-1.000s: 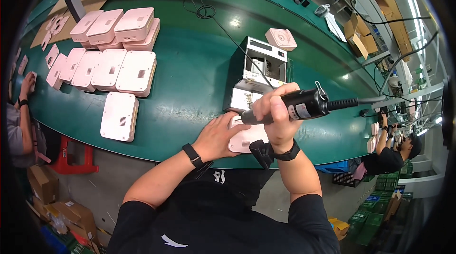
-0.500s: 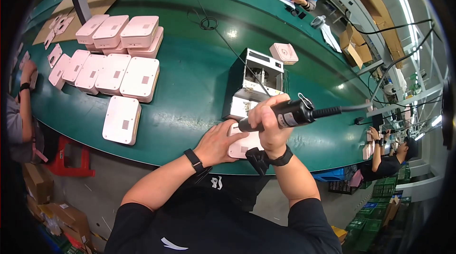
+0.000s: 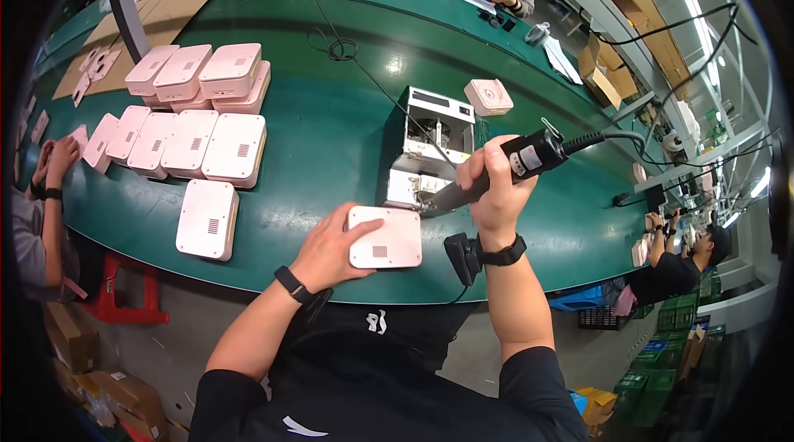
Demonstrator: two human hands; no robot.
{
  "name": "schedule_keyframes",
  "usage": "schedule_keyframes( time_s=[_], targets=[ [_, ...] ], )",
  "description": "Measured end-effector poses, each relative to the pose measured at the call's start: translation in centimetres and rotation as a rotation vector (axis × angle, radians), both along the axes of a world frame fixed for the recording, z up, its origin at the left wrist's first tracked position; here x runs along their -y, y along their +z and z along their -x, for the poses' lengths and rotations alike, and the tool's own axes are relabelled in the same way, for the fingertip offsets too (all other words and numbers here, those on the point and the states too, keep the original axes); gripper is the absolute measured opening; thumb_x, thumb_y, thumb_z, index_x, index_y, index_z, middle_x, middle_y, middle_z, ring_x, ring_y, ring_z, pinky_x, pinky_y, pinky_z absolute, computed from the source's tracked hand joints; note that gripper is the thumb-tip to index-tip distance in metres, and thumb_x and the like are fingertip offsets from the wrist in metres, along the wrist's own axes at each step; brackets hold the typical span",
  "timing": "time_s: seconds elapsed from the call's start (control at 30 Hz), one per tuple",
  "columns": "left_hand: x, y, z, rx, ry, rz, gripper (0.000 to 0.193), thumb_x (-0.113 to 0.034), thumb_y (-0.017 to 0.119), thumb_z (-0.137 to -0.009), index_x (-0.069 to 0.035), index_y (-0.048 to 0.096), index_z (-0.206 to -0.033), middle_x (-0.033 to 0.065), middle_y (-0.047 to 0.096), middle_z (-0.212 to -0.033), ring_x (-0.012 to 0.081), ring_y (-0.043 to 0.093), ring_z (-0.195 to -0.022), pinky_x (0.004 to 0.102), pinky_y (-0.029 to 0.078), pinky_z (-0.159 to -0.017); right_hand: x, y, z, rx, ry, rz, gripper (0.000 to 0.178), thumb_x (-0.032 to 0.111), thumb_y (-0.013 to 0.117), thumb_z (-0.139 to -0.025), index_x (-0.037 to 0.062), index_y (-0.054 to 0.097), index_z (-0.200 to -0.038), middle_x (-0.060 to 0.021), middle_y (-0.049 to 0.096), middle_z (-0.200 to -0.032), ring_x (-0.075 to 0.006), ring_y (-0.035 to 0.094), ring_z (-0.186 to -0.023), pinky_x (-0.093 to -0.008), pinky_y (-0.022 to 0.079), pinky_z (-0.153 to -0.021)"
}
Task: The person picks up a pink device, places it on the table, and uses a power screwdriver to drive screws into the back panel. After finishing, they move the device to a stack and repeat the process with another device.
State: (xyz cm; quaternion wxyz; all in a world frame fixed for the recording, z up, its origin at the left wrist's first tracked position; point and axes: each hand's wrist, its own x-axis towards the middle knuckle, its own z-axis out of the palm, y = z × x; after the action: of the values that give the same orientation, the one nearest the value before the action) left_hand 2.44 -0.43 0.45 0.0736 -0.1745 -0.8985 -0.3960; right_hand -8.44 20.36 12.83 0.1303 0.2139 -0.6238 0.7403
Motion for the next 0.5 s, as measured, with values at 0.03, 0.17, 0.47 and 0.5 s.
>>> schedule_keyframes(
  time_s=[0.03,0.17,0.47,0.5],
  targets=[
    [0.5,0.0,-0.2,0.011,0.024,0.011,0.076,-0.026,0.089,-0.059,-0.023,0.060,-0.130,0.0145,0.047,-0.133,0.0370,0.055,-0.116,0.0441,0.048,-0.097,-0.2,-0.3,-0.3,0.009,-0.004,-0.002,0.006,0.007,0.052,-0.093,0.0035,0.049,-0.096,-0.0078,0.050,-0.062,-0.0174,0.047,-0.047,-0.0344,0.044,-0.047],
    [1.1,-0.1,0.2,-0.017,0.054,-0.007,0.077,-0.022,0.089,-0.058,-0.024,0.060,-0.129,0.0136,0.047,-0.132,0.0358,0.055,-0.114,0.0439,0.049,-0.095,-1.2,-0.3,-3.8,0.146,0.060,0.065,0.010,0.011,0.053,-0.093,0.0041,0.048,-0.098,-0.0072,0.049,-0.063,-0.0173,0.046,-0.048,-0.0346,0.044,-0.048],
    [1.0,-0.8,0.0,-0.025,0.070,-0.005,0.077,-0.021,0.089,-0.057,-0.024,0.059,-0.129,0.0131,0.048,-0.130,0.0355,0.056,-0.113,0.0442,0.049,-0.094,-1.8,-1.0,-6.7,0.114,0.190,0.053,0.018,0.017,0.053,-0.092,0.0071,0.043,-0.103,-0.0067,0.048,-0.063,-0.0165,0.045,-0.049,-0.0351,0.044,-0.050],
    [1.0,-0.8,0.0,-0.020,0.070,-0.006,0.077,-0.021,0.089,-0.057,-0.024,0.059,-0.129,0.0131,0.048,-0.130,0.0355,0.056,-0.113,0.0442,0.049,-0.094,-1.9,-1.3,-6.7,0.116,0.189,0.057,0.017,0.017,0.053,-0.092,0.0072,0.042,-0.102,-0.0067,0.048,-0.063,-0.0164,0.045,-0.049,-0.0350,0.044,-0.050]
  ],
)
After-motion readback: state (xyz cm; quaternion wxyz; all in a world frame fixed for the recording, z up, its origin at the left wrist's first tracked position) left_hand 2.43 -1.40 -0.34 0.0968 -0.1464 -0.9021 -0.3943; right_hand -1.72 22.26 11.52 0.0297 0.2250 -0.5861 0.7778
